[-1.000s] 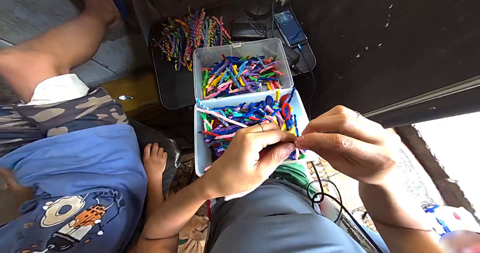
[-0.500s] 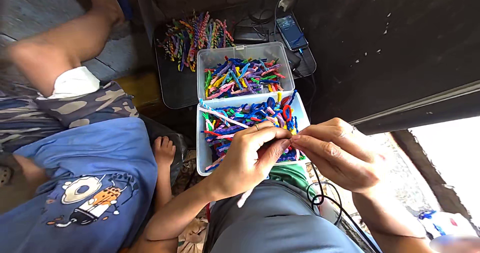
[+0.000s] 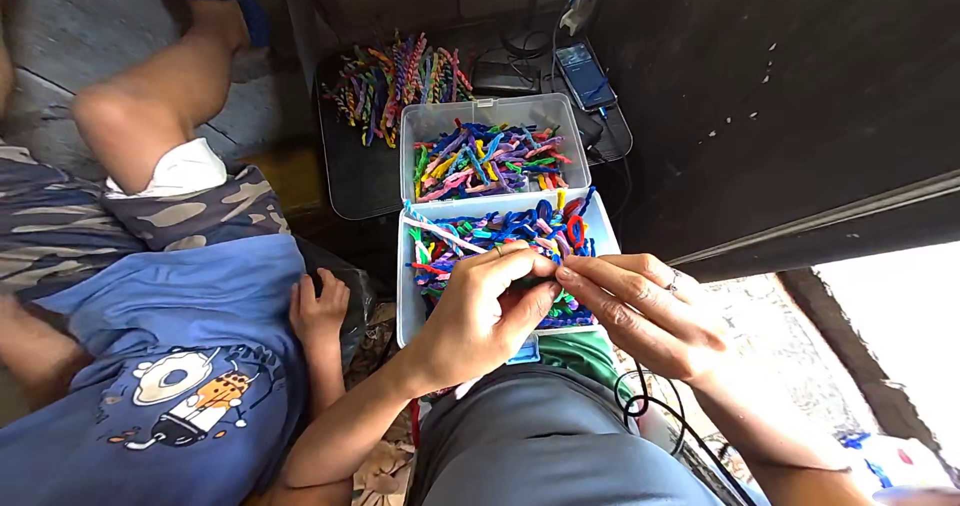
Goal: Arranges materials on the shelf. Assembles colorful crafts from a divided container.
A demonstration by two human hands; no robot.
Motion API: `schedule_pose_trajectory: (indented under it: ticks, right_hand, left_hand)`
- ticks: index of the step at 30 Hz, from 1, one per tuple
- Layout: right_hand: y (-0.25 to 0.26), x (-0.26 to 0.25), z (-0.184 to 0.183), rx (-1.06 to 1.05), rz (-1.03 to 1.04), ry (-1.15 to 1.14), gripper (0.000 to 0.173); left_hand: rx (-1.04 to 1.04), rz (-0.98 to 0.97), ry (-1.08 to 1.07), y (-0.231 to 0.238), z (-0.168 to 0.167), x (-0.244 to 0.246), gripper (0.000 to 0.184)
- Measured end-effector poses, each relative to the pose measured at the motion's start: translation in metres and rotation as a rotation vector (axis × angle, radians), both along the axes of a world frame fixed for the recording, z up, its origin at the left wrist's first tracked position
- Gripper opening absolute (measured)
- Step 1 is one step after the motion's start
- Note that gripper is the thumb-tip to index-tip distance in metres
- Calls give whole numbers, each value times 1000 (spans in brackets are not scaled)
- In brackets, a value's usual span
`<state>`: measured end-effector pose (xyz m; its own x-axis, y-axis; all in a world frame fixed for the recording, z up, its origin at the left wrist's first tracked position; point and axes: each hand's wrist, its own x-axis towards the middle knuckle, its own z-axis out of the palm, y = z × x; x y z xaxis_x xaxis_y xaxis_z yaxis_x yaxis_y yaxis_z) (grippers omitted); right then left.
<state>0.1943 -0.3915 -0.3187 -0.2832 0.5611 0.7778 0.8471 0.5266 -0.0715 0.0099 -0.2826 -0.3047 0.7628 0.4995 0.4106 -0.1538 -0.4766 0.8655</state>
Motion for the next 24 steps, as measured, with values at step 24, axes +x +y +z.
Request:
schedule_pose_trajectory:
  ticks: [24]
  right_hand:
    - [5,23,4,135,240,-241,17]
  left_hand:
    - [19,-569,224,32,21,-1,27]
